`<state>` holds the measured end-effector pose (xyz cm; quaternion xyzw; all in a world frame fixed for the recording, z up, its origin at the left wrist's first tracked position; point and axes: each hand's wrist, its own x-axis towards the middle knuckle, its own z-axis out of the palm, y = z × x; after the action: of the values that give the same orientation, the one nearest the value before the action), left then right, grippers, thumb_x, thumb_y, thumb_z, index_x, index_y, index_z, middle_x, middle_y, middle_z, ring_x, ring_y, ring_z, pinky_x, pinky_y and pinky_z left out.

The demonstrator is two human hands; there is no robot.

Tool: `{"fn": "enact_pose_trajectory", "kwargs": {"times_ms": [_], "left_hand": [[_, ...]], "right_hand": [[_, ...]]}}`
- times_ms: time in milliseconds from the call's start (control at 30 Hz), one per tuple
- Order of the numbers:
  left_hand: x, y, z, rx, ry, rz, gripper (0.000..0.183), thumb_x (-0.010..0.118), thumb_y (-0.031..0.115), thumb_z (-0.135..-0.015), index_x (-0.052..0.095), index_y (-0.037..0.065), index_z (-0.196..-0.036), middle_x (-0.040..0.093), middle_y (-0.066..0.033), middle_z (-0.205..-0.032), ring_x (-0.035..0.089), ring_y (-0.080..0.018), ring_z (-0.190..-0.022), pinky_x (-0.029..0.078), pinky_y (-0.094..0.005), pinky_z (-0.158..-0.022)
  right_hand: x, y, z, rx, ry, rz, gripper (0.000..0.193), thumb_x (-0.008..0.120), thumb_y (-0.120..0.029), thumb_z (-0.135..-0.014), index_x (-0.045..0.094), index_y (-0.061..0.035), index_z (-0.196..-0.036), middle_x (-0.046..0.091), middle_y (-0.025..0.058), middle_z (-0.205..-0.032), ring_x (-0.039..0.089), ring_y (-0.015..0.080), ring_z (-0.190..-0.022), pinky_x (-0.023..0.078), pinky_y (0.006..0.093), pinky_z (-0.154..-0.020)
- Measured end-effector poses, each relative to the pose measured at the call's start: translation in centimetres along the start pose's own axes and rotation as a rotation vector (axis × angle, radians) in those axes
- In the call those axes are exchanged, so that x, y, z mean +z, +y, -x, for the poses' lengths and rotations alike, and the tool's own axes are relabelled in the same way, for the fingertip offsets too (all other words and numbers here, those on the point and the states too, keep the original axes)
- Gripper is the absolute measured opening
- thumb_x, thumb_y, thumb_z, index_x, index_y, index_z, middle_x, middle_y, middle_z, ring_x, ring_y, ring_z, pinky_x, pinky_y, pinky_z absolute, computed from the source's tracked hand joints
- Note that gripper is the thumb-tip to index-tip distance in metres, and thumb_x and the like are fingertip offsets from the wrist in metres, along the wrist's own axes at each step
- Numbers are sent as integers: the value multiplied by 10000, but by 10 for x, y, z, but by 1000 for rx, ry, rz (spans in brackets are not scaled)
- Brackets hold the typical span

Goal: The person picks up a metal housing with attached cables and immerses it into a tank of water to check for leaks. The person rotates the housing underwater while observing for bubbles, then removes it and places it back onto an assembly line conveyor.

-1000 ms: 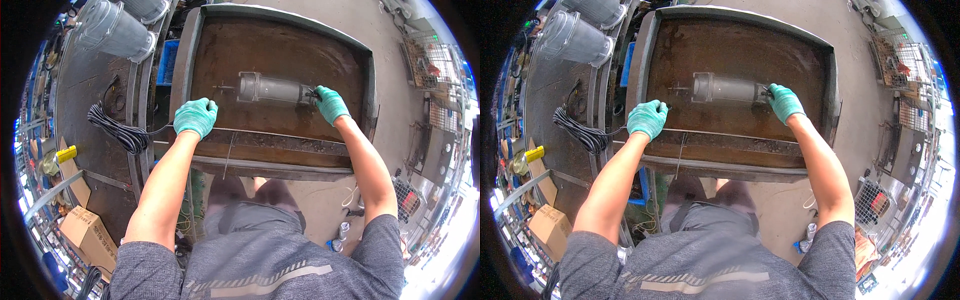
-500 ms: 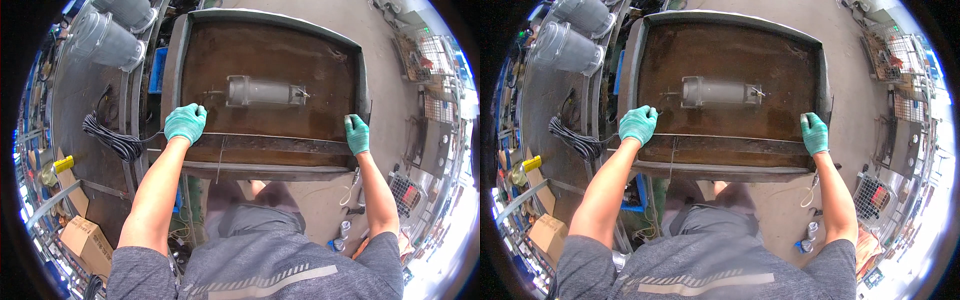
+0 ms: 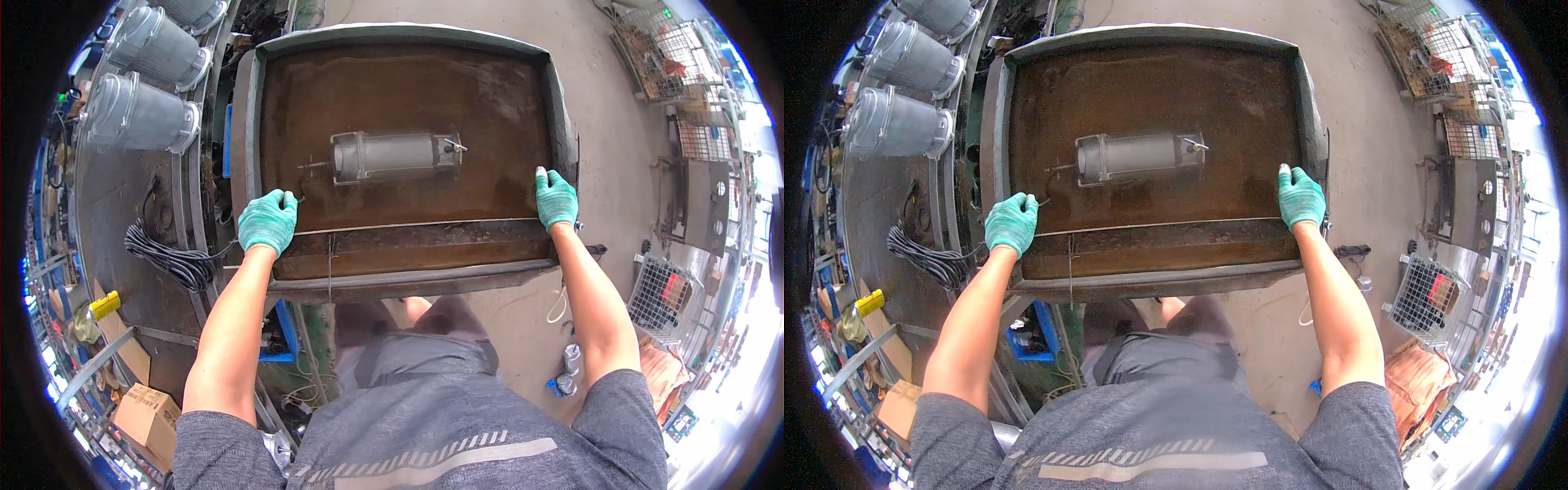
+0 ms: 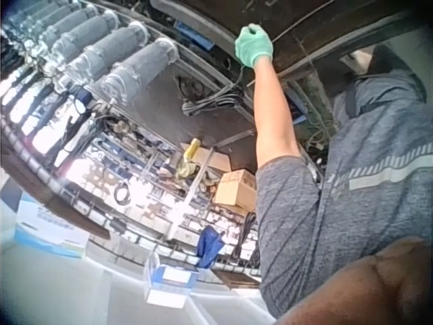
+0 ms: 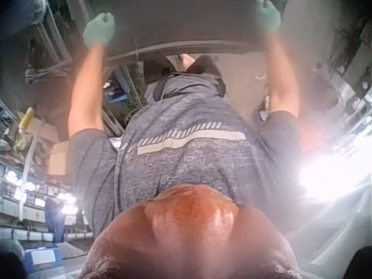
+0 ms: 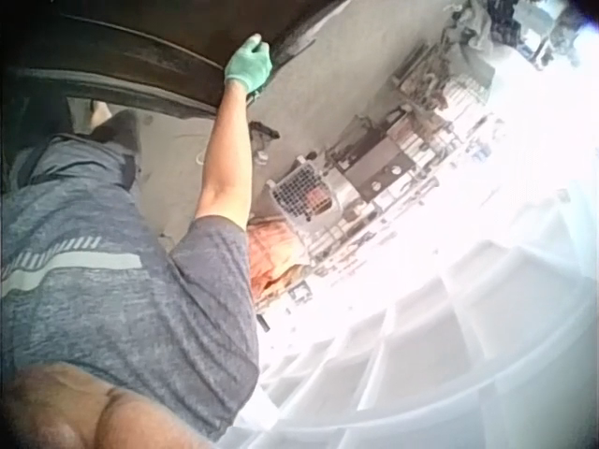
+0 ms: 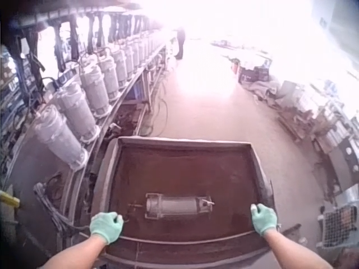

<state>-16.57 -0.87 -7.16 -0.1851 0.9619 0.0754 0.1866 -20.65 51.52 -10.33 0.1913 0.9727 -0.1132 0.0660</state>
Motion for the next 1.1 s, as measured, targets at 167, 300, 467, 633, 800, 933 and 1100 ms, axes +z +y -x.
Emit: {"fn": "enact_pose_trajectory", "kwargs": {"times_ms": [167, 300, 467, 633, 800, 933, 1100], "left_hand": [[6, -3, -2, 32, 50, -24, 368, 543, 452, -1001, 756, 152, -984, 735, -206, -971, 699, -433, -939, 554, -530, -851], [4, -1, -2, 24, 21, -5, 370, 541, 446, -1006, 741, 139, -955, 737, -198, -950, 700, -429, -934, 554, -525, -847], [2, -1, -1, -5, -10, -27, 377, 529, 446, -1015, 742, 138, -968, 739, -194, -956, 703, -425, -935, 556, -520, -849], [4, -3, -1, 12, 8, -18, 386, 513, 443, -1021, 739, 135, -965, 741, -196, -958, 705, -422, -937, 553, -519, -857], [3, -2, -2, 11, -1, -19, 385, 516, 441, -1019, 741, 135, -962, 742, -199, -961, 704, -423, -940, 552, -521, -857], [4, -3, -2, 10, 1, -26, 381, 523, 440, -1015, 741, 133, -960, 741, -200, -966, 703, -424, -944, 551, -524, -855], [2, -2, -2, 4, -6, -14, 377, 527, 438, -1013, 739, 130, -961, 740, -197, -973, 701, -427, -949, 552, -522, -858]], "right_hand": [[-3, -4, 0, -15, -29, 52, 510, 465, -527, -1043, 712, -81, -1030, 709, 271, -1042, 662, 487, -1000, 518, 558, -886], [-3, -2, -4, -8, -68, 72, 512, 462, -526, -1044, 718, -83, -1068, 708, 270, -1073, 666, 479, -1019, 517, 553, -902], [-3, -4, -3, -7, -89, 60, 508, 463, -507, -1050, 720, -72, -1098, 709, 269, -1094, 664, 475, -1036, 517, 541, -920], [-1, -3, -3, -26, -72, 52, 502, 466, -496, -1052, 721, -66, -1100, 709, 264, -1105, 661, 475, -1040, 513, 543, -922], [0, 0, -6, -18, -104, 75, 511, 454, -503, -1053, 720, -68, -1092, 708, 264, -1102, 660, 479, -1035, 514, 548, -915], [2, 1, -6, -37, -83, 54, 516, 451, -509, -1053, 718, -69, -1081, 708, 267, -1092, 660, 481, -1027, 515, 549, -909], [2, 1, -6, -24, -77, 58, 510, 454, -513, -1052, 716, -76, -1067, 710, 266, -1074, 660, 484, -1014, 515, 551, -901]]}}
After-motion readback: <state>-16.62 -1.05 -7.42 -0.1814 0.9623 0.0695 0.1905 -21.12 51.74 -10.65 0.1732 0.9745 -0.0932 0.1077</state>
